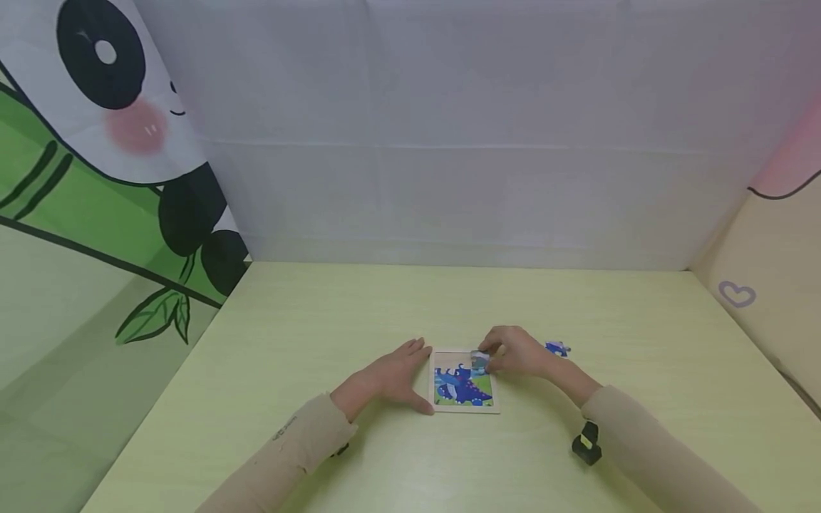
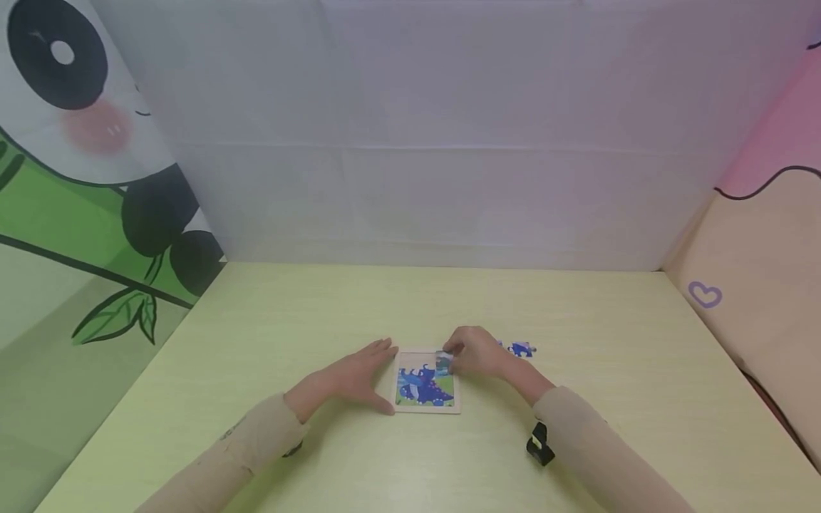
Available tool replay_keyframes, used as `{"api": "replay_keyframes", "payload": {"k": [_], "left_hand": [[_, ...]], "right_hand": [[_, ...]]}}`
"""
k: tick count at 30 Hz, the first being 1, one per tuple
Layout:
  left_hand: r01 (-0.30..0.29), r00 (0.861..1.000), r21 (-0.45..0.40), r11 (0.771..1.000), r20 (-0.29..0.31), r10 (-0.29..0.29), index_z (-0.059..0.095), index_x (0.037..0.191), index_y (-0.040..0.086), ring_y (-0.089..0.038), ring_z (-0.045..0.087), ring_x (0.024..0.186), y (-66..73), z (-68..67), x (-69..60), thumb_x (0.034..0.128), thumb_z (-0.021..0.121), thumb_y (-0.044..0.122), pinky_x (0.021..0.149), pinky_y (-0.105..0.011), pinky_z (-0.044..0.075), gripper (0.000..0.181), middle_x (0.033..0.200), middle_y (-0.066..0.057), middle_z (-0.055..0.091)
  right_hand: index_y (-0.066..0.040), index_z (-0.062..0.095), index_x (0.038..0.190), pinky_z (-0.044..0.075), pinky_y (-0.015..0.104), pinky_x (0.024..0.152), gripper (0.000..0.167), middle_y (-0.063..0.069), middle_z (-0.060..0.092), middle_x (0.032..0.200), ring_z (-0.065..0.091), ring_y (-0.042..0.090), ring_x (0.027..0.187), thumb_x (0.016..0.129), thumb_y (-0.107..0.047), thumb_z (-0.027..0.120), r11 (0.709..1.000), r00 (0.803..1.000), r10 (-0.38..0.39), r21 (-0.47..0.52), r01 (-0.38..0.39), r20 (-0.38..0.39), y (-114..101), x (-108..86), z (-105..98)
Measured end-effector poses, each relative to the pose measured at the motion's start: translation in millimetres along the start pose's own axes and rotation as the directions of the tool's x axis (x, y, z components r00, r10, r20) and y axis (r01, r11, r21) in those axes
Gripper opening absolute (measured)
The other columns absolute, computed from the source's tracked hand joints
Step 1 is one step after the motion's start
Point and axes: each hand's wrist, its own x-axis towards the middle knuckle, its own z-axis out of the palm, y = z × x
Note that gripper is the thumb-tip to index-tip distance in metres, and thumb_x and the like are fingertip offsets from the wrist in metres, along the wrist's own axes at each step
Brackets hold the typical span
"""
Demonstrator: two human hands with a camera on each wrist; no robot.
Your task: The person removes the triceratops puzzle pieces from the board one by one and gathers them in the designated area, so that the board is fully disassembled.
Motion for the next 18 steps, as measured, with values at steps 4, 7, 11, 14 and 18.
{"api": "replay_keyframes", "payload": {"k": [4,7,11,14,18], "left_hand": [[-0.005,1.000,-0.004,1.000,-0.003,0.005,0.022,0.144,0.009,-0.025,0.010,0.138,0.1,-0.2,0.0,0.0631,0.073,0.057,0.110,-0.041,0.020,0.108,0.151,-0.010,0.014],[-0.004,1.000,-0.007,1.000,-0.003,0.004,0.022,0.144,0.009,-0.025,0.010,0.138,0.4,-0.5,-0.2,0.0629,0.073,0.057,0.110,-0.041,0.020,0.108,0.151,-0.010,0.014],[-0.004,1.000,-0.012,1.000,-0.001,0.004,0.022,0.145,0.009,-0.025,0.010,0.138,0.5,-1.0,0.1,0.0629,0.073,0.058,0.110,-0.041,0.020,0.108,0.151,-0.010,0.013],[-0.004,1.000,-0.013,1.000,0.002,0.004,0.022,0.145,0.009,-0.025,0.009,0.138,0.1,-1.0,0.3,0.0632,0.073,0.057,0.110,-0.041,0.020,0.108,0.151,-0.010,0.013],[-0.004,1.000,-0.011,1.000,0.000,0.004,0.022,0.144,0.009,-0.025,0.010,0.138,-0.6,-0.8,-0.1,0.0633,0.073,0.058,0.110,-0.041,0.020,0.108,0.151,-0.010,0.013]], "right_hand": [[0.000,0.068,0.098,0.054,0.028,0.070,0.026,0.004,0.063,0.092,0.058,0.019,0.085,0.073,-0.006,0.073,1.000,1.000,-0.015,-0.026,0.014,-0.027,5,-6.7,-9],[-0.001,0.068,0.097,0.054,0.031,0.071,0.025,0.003,0.063,0.092,0.058,0.021,0.086,0.074,-0.007,0.073,0.999,0.999,-0.011,-0.033,0.009,-0.041,12,-14.0,-18],[0.002,0.067,0.098,0.054,0.034,0.072,0.025,0.006,0.062,0.093,0.058,0.025,0.087,0.074,-0.006,0.072,1.000,0.999,-0.013,-0.015,0.012,-0.053,23,-26.4,-33],[0.003,0.067,0.097,0.055,0.032,0.070,0.025,0.008,0.062,0.093,0.058,0.027,0.087,0.074,-0.004,0.072,1.000,0.998,-0.014,-0.021,0.012,-0.065,31,-36.2,-43],[0.005,0.066,0.097,0.055,0.030,0.068,0.025,0.009,0.062,0.093,0.058,0.028,0.086,0.074,-0.004,0.072,0.999,0.996,0.008,-0.049,-0.012,-0.090,42,-49.8,-55]]}}
